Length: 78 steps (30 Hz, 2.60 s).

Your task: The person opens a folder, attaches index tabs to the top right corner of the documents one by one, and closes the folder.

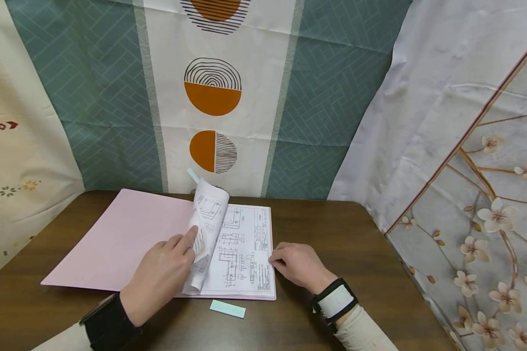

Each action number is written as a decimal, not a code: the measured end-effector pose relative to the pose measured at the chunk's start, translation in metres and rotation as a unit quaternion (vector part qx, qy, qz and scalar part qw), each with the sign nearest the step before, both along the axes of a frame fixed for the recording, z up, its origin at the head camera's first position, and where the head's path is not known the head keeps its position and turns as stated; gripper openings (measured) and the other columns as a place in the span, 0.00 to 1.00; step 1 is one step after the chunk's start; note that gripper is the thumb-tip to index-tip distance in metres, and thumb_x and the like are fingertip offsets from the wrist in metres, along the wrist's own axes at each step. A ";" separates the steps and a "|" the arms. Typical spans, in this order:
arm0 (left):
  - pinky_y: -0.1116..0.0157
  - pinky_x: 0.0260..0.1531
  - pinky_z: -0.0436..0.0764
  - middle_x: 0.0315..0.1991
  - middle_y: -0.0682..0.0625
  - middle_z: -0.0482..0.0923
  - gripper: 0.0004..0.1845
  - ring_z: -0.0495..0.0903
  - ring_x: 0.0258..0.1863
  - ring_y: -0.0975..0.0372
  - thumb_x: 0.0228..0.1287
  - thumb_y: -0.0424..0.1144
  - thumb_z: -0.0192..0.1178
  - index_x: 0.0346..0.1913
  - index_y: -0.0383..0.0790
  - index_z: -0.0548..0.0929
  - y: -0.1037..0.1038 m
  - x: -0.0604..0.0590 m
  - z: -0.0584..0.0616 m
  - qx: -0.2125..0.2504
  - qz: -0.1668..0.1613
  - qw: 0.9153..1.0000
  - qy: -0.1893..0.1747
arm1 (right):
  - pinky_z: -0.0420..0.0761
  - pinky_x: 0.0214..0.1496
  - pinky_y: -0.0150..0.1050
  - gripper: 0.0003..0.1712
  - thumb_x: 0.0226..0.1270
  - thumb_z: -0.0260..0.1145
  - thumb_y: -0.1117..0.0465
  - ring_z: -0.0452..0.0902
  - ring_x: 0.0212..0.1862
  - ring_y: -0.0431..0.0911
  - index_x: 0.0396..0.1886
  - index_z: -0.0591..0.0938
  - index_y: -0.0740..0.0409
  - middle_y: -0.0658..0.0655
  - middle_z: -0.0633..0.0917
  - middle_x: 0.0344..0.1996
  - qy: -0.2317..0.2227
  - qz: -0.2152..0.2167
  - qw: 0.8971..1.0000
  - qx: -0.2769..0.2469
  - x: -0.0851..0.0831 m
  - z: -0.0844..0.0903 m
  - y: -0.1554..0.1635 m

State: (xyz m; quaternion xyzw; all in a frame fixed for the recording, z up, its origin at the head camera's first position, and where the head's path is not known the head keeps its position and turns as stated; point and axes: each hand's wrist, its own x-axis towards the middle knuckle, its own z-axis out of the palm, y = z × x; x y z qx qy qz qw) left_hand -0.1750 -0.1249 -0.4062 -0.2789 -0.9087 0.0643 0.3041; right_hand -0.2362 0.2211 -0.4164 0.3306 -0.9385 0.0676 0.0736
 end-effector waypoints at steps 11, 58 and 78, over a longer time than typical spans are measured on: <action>0.43 0.60 0.83 0.61 0.31 0.86 0.11 0.85 0.62 0.38 0.59 0.28 0.75 0.43 0.25 0.90 -0.008 -0.004 -0.006 -0.039 0.015 0.999 -0.027 | 0.88 0.50 0.44 0.07 0.72 0.80 0.62 0.88 0.46 0.41 0.47 0.96 0.51 0.47 0.92 0.46 0.005 0.003 1.000 -0.001 0.000 -0.002 0.000; 0.57 0.30 0.86 0.32 0.41 0.79 0.08 0.79 0.31 0.52 0.74 0.36 0.71 0.42 0.32 0.87 0.016 -0.030 -0.012 -0.023 0.052 0.985 -0.161 | 0.88 0.49 0.43 0.09 0.70 0.81 0.62 0.88 0.45 0.42 0.47 0.97 0.50 0.47 0.92 0.45 0.004 0.001 1.000 -0.007 0.000 -0.002 -0.001; 0.57 0.30 0.86 0.34 0.39 0.80 0.10 0.77 0.30 0.53 0.71 0.36 0.74 0.45 0.30 0.88 0.015 -0.031 -0.012 -0.039 0.056 0.985 -0.156 | 0.88 0.48 0.43 0.09 0.70 0.82 0.62 0.86 0.42 0.41 0.48 0.97 0.50 0.47 0.92 0.45 0.006 0.001 1.000 -0.004 0.000 -0.002 -0.002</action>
